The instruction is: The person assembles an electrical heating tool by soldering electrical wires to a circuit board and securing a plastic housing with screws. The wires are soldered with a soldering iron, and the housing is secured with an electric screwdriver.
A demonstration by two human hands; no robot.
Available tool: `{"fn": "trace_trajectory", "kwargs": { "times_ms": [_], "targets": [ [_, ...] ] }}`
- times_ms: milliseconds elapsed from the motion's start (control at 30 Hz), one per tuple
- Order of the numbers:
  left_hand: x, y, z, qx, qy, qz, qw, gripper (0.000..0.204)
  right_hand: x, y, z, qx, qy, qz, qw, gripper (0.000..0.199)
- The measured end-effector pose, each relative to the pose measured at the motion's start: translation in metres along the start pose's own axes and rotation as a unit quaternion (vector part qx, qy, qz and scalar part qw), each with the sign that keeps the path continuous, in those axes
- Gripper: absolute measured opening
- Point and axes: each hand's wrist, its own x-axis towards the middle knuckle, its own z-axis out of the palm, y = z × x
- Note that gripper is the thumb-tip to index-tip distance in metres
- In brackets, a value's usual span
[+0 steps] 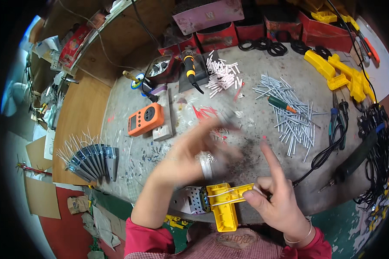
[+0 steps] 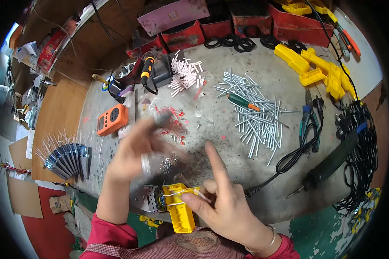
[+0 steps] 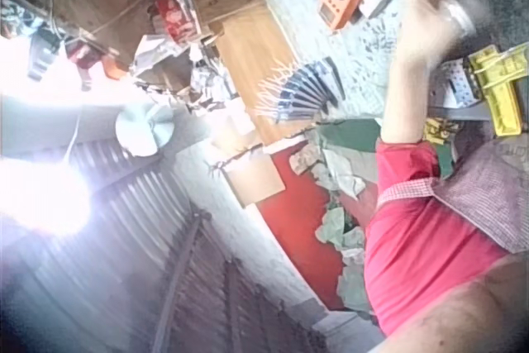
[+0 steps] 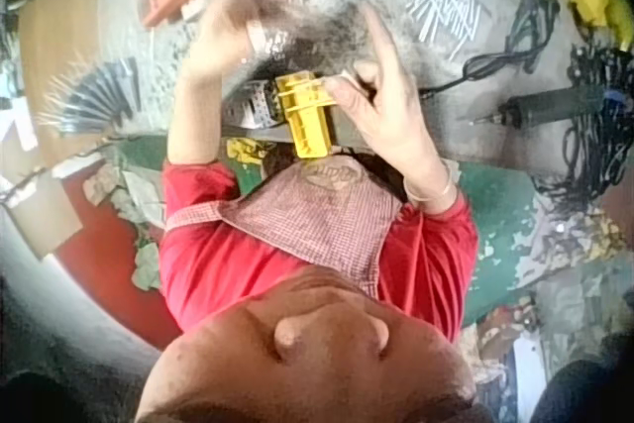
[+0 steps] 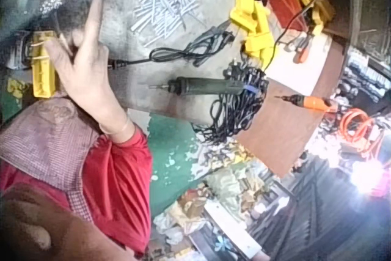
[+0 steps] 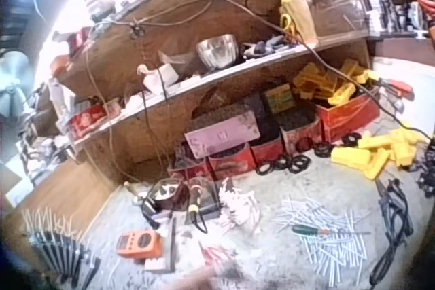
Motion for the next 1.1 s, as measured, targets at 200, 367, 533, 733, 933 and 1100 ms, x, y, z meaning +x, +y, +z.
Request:
{"fn": "trace_trajectory", "kwargs": {
  "times_ms": [200,367,533,733,933,1100],
  "targets": [
    [0.096,-0.041,-0.045,0.697,0.122,0.201,0.677,0.045,-0.004,-0.016,-0.003,0.038,0.025,0.033,0.998,0.018],
    [0.139,-0.053,-0.063,0.722,0.090,0.285,0.624,0.038,-0.009,-0.004,-0.010,0.068,-0.036,-0.089,0.993,0.019],
    [0.141,-0.061,-0.066,0.656,0.078,0.256,0.705,0.036,-0.012,-0.010,-0.006,0.205,0.030,0.031,0.978,0.021],
    [0.143,-0.050,-0.059,0.721,0.075,0.231,0.649,0.039,-0.017,-0.016,0.009,0.184,0.097,0.024,0.978,0.020],
    [0.060,-0.018,0.000,0.479,0.077,0.162,0.859,0.044,-0.012,-0.008,0.004,0.175,0.124,0.011,0.977,0.022],
    [-0.019,-0.009,0.025,0.092,0.068,0.091,0.989,0.046,-0.003,-0.012,0.003,0.155,0.068,0.044,0.985,0.018]
  ]
}}
